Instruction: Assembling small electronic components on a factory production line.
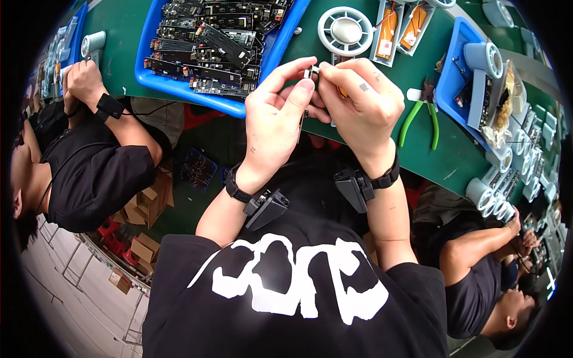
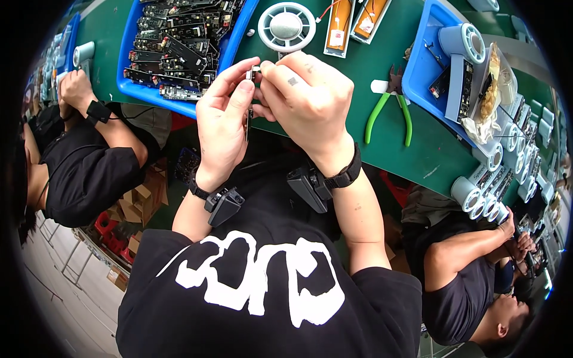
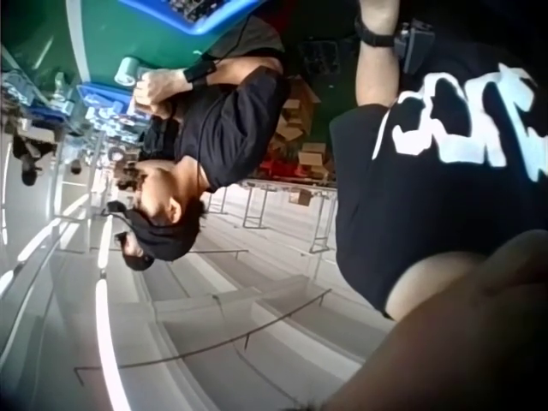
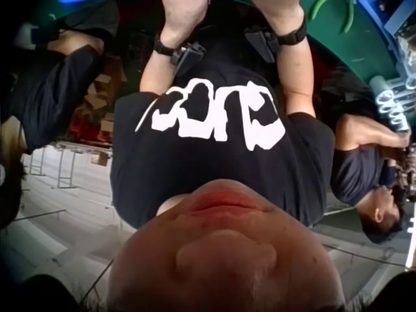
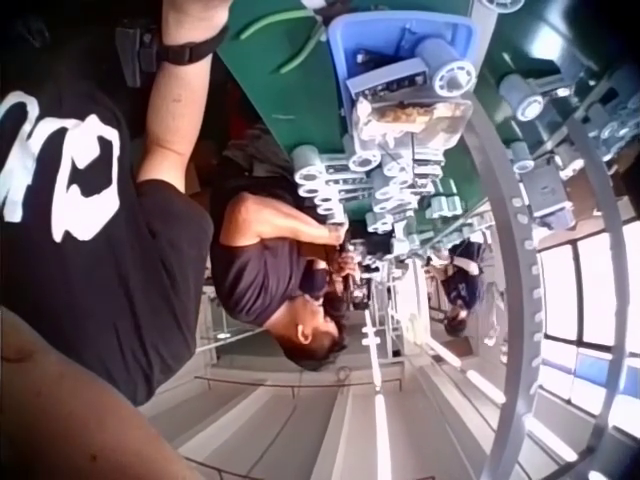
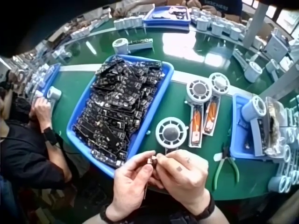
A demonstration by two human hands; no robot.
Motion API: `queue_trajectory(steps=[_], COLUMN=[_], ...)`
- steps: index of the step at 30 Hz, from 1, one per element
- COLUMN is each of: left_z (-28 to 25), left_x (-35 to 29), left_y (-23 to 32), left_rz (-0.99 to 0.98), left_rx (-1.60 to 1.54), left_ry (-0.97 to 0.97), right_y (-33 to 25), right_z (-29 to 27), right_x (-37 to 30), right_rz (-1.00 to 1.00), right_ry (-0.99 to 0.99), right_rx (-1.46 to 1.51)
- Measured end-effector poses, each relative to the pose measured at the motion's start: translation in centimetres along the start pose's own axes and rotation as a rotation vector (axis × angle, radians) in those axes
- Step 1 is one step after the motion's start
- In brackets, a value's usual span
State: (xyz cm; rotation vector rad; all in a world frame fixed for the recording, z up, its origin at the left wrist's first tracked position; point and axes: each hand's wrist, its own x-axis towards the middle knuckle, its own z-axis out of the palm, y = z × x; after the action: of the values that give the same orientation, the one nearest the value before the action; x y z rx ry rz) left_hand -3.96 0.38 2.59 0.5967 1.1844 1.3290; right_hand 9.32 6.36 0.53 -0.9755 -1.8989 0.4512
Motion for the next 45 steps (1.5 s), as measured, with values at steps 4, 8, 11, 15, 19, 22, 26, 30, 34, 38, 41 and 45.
queue_trajectory(steps=[4, 8, 11, 15, 19, 22, 26, 30, 34, 38, 41, 45], left_z=[0.0, 0.0, -0.1, -0.2, -0.1, 0.0, -0.3, -0.6, -0.6, -0.6, -0.5, -0.7], left_x=[0.1, 0.3, 0.2, 0.0, -0.1, -0.1, 0.0, 0.0, 0.0, -0.1, -0.1, -0.2], left_y=[-0.2, -0.5, -0.5, -0.3, -0.1, 0.1, 0.6, 0.8, 0.9, 0.3, 0.3, 0.2], left_rz=[0.033, 0.042, 0.040, 0.043, 0.051, 0.065, 0.124, 0.094, 0.094, 0.114, 0.092, 0.081], left_rx=[0.061, 0.095, 0.110, 0.170, 0.257, 0.309, 0.491, 0.462, 0.449, 0.434, 0.426, 0.394], left_ry=[0.007, 0.021, 0.012, -0.020, -0.032, -0.033, -0.078, -0.084, -0.086, -0.057, -0.038, -0.056], right_y=[-0.4, -0.7, -0.2, 0.1, 0.1, 0.3, 0.8, 1.0, 1.2, 1.3, 1.2, 1.3], right_z=[-0.3, -0.6, -1.1, -1.6, -2.2, -2.3, -2.5, -2.9, -3.1, -3.5, -3.6, -3.5], right_x=[0.2, 0.6, 0.8, 0.9, 1.3, 1.5, 1.8, 2.3, 2.7, 3.1, 3.1, 2.9], right_rz=[0.038, 0.065, 0.074, 0.109, 0.028, -0.014, -0.052, -0.038, -0.024, -0.060, -0.069, -0.048], right_ry=[-0.035, -0.075, -0.102, -0.121, -0.201, -0.245, -0.333, -0.342, -0.343, -0.396, -0.428, -0.441], right_rx=[-0.007, -0.018, 0.080, 0.125, 0.034, 0.010, -0.008, 0.049, 0.096, 0.077, 0.059, 0.047])
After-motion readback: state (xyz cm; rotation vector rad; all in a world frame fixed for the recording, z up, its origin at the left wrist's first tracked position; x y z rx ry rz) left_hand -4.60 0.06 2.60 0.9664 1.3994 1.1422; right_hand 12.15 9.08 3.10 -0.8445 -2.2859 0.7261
